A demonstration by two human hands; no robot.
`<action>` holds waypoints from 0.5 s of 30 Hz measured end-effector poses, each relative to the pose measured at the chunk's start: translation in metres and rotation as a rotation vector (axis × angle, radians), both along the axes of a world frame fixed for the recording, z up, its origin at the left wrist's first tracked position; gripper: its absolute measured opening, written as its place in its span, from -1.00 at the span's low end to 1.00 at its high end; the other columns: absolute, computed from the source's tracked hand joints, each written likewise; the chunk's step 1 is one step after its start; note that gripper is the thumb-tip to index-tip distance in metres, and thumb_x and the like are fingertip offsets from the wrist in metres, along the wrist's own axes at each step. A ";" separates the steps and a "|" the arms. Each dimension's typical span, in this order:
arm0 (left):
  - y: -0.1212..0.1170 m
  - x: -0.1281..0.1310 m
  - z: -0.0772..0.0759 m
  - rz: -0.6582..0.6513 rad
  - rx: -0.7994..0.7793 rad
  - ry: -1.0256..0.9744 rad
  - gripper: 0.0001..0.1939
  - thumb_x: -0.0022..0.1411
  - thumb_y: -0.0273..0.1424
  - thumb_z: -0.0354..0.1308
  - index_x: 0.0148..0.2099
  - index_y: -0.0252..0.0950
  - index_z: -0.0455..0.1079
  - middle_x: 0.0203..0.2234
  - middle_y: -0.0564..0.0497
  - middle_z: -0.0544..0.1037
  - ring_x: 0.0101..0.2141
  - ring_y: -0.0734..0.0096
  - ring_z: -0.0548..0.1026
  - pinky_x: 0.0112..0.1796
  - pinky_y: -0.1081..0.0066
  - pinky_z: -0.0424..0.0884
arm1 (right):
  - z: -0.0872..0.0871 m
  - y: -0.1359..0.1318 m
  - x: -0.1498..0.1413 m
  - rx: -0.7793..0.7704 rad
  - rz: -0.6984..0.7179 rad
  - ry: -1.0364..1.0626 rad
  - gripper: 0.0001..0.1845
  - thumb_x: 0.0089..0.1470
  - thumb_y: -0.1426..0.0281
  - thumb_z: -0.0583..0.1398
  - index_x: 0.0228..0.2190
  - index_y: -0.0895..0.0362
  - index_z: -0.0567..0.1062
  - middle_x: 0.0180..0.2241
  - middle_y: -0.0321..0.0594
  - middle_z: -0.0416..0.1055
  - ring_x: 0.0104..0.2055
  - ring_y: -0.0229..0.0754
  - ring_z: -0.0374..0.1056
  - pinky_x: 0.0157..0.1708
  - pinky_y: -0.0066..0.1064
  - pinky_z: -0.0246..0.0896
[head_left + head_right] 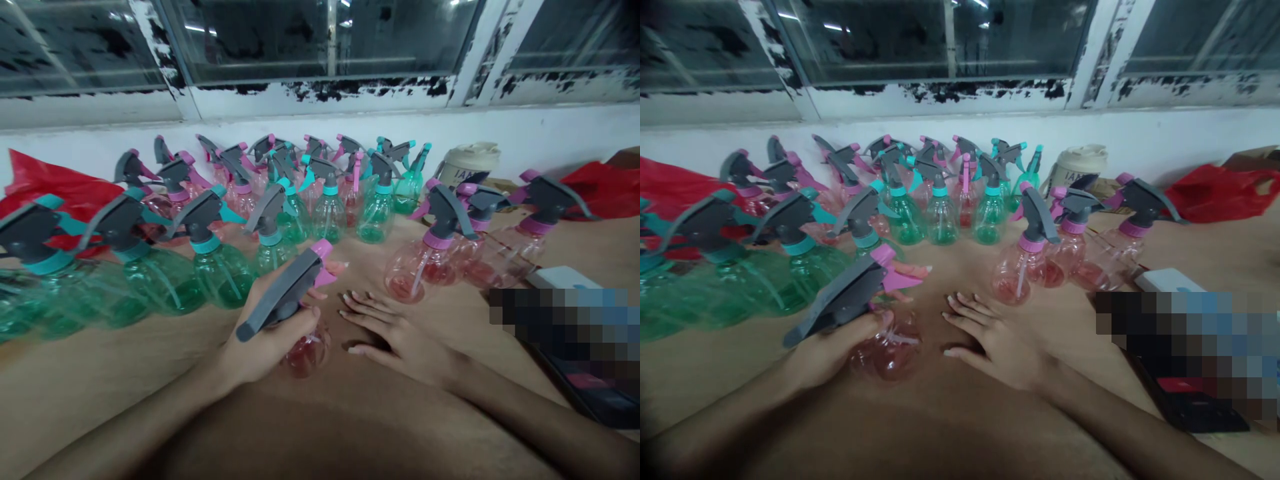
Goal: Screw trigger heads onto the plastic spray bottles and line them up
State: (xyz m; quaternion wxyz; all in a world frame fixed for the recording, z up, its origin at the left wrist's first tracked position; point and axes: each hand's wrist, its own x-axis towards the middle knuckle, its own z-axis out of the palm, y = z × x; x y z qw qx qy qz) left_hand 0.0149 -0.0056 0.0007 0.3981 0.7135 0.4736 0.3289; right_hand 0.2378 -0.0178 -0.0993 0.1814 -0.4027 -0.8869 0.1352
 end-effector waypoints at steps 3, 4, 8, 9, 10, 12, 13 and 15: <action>0.000 -0.001 -0.001 -0.013 -0.003 0.014 -0.70 0.01 -0.35 0.08 -0.16 -0.18 0.47 -0.26 0.00 0.59 -0.25 0.25 0.54 -0.27 0.36 0.47 | -0.001 0.000 0.000 0.001 -0.005 -0.009 -0.41 0.15 0.09 0.03 0.13 0.11 0.20 0.22 -0.19 0.06 0.27 -0.13 -0.12 0.23 -0.11 -0.16; 0.000 -0.001 -0.002 -0.014 -0.013 0.017 -0.70 0.01 -0.35 0.08 -0.17 -0.18 0.47 -0.26 0.00 0.59 -0.24 0.25 0.54 -0.27 0.37 0.47 | -0.001 0.000 0.000 0.003 -0.003 -0.005 -0.42 0.15 0.10 0.03 0.13 0.10 0.20 0.22 -0.19 0.06 0.27 -0.12 -0.12 0.23 -0.10 -0.16; -0.003 -0.002 -0.005 0.058 -0.062 0.012 -0.70 0.02 -0.31 0.06 -0.18 -0.21 0.46 -0.27 -0.02 0.59 -0.28 0.26 0.55 -0.24 0.34 0.46 | -0.002 0.001 0.001 0.013 0.010 0.029 -0.43 0.15 0.12 0.05 0.14 0.06 0.18 0.21 -0.20 0.09 0.26 -0.10 -0.09 0.21 -0.05 -0.13; -0.004 -0.002 -0.006 0.077 -0.073 0.007 -0.71 0.02 -0.30 0.06 -0.19 -0.21 0.46 -0.28 -0.01 0.59 -0.30 0.27 0.55 -0.24 0.33 0.46 | -0.003 0.001 0.001 0.013 0.012 0.034 -0.43 0.15 0.12 0.06 0.14 0.05 0.18 0.21 -0.19 0.09 0.26 -0.10 -0.09 0.21 -0.05 -0.13; -0.004 -0.002 -0.006 0.087 -0.085 0.007 -0.72 0.03 -0.29 0.07 -0.20 -0.21 0.46 -0.29 -0.01 0.60 -0.31 0.28 0.55 -0.23 0.33 0.45 | -0.003 0.001 0.001 0.011 0.013 0.034 -0.43 0.15 0.12 0.06 0.14 0.05 0.18 0.21 -0.19 0.09 0.26 -0.10 -0.09 0.21 -0.05 -0.12; -0.004 -0.003 -0.007 0.079 -0.108 0.002 -0.73 0.01 -0.28 0.09 -0.22 -0.22 0.46 -0.32 -0.01 0.59 -0.32 0.26 0.55 -0.22 0.30 0.45 | -0.003 0.001 0.001 0.007 0.009 0.019 -0.43 0.15 0.12 0.05 0.14 0.06 0.19 0.21 -0.18 0.08 0.26 -0.09 -0.10 0.21 -0.05 -0.12; -0.003 -0.003 -0.008 0.060 -0.122 -0.006 -0.72 0.01 -0.27 0.10 -0.22 -0.22 0.47 -0.32 -0.02 0.59 -0.31 0.24 0.54 -0.22 0.28 0.45 | -0.003 0.001 0.001 0.006 0.007 0.008 -0.43 0.15 0.12 0.05 0.14 0.06 0.19 0.21 -0.18 0.07 0.27 -0.09 -0.10 0.21 -0.05 -0.12; -0.001 -0.004 -0.008 0.018 -0.150 -0.039 -0.71 0.01 -0.26 0.11 -0.20 -0.22 0.47 -0.33 -0.02 0.59 -0.29 0.22 0.54 -0.20 0.26 0.45 | -0.003 0.001 0.001 0.010 0.008 -0.003 -0.43 0.15 0.11 0.05 0.14 0.06 0.19 0.21 -0.19 0.07 0.27 -0.09 -0.10 0.21 -0.05 -0.13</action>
